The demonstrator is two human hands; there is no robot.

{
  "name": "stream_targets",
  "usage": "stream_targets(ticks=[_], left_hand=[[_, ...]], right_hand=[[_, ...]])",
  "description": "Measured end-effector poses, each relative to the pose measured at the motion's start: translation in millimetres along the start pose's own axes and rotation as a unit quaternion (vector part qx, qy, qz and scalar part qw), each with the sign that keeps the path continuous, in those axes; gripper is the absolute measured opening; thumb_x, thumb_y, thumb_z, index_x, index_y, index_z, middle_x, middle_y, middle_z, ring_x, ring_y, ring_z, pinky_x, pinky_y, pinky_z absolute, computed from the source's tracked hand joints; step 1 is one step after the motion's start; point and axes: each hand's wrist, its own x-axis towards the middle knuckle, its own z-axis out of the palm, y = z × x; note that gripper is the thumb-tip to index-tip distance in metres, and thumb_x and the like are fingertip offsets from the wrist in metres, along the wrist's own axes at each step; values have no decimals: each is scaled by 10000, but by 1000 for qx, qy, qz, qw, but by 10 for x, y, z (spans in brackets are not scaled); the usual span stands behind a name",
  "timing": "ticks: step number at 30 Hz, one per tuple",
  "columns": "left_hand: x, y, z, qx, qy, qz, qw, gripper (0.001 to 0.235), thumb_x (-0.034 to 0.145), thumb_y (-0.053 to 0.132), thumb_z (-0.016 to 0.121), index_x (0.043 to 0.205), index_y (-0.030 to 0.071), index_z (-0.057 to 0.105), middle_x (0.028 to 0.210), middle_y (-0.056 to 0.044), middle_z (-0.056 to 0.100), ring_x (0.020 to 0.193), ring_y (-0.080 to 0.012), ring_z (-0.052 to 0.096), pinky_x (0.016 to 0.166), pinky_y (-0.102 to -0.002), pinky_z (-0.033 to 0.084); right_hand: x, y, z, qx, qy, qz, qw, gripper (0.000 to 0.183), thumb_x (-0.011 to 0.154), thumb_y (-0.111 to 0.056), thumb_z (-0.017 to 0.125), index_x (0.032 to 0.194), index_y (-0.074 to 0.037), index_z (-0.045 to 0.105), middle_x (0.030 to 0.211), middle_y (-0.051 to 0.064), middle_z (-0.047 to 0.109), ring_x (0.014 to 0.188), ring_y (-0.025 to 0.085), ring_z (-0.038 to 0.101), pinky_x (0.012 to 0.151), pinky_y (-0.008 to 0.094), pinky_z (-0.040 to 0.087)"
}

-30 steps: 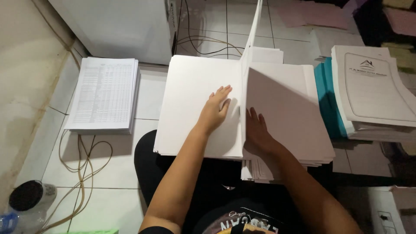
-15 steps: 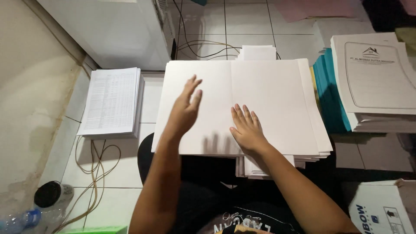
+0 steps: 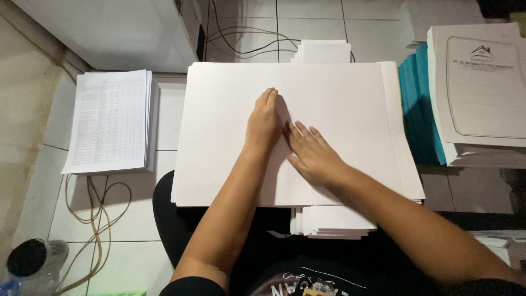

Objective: Manually assembling document sets by placing printed cover sheets onto stacks of paper.

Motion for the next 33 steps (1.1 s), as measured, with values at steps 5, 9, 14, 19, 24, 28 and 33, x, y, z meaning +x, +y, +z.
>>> stream_targets(ticks=[5,9,14,19,24,28,33], left_hand=[[37,106,-149,-90,72,-25,993,366,928,-19,446,1273,-78,552,1172,-216,625,1163,-349,647,1080,-373,490],[61,140,-170,-101,84,-30,991,275,961,20,483,1228,-27,525,1083,-155,600,1091,-325,661,1024,-364,513],[117,199,-209,-45,89,-51,994,254,934,-5,553,1188,-24,551,1012,-134,615,987,-292,671,927,-344,542],[71,171,-275,-77,61,-62,993,411,814,-33,620,1217,1,542,1038,-137,628,1012,-294,674,970,-345,531],[47,201,-337,-18,41,-42,998,321,804,-30,606,1109,63,569,957,-51,625,928,-217,673,906,-318,557],[-103,384,-567,30,-71,26,997,366,931,171,578,1286,85,573,1354,-112,593,1329,-289,522,1137,-424,398],[-743,849,-1027,65,-246,38,966,622,1049,338,337,1588,26,348,1669,-201,293,1556,-360,235,1257,-541,137]], right_hand=[[971,430,-420,-17,93,47,994,649,1074,-327,269,1631,-9,171,1699,209,189,1578,338,162,1280,478,86],[1334,533,-463,-6,97,57,994,660,1095,-399,220,1639,-30,172,1717,164,154,1590,294,129,1285,456,60],[1124,344,-458,-19,111,79,991,647,1099,-360,278,1629,0,189,1705,198,179,1583,313,155,1285,463,78],[421,93,-344,-30,87,74,993,626,1082,-309,247,1639,-36,163,1714,161,166,1582,285,149,1280,454,81],[-358,287,-224,-35,60,124,990,687,1081,-483,195,1654,-110,134,1725,97,142,1586,244,126,1272,469,65],[-873,628,-76,-13,90,258,962,738,1076,-528,223,1643,-58,172,1722,149,143,1587,285,129,1271,503,78],[-970,732,83,-5,114,286,951,749,1079,-499,246,1629,7,199,1714,203,156,1588,324,130,1276,515,79]])
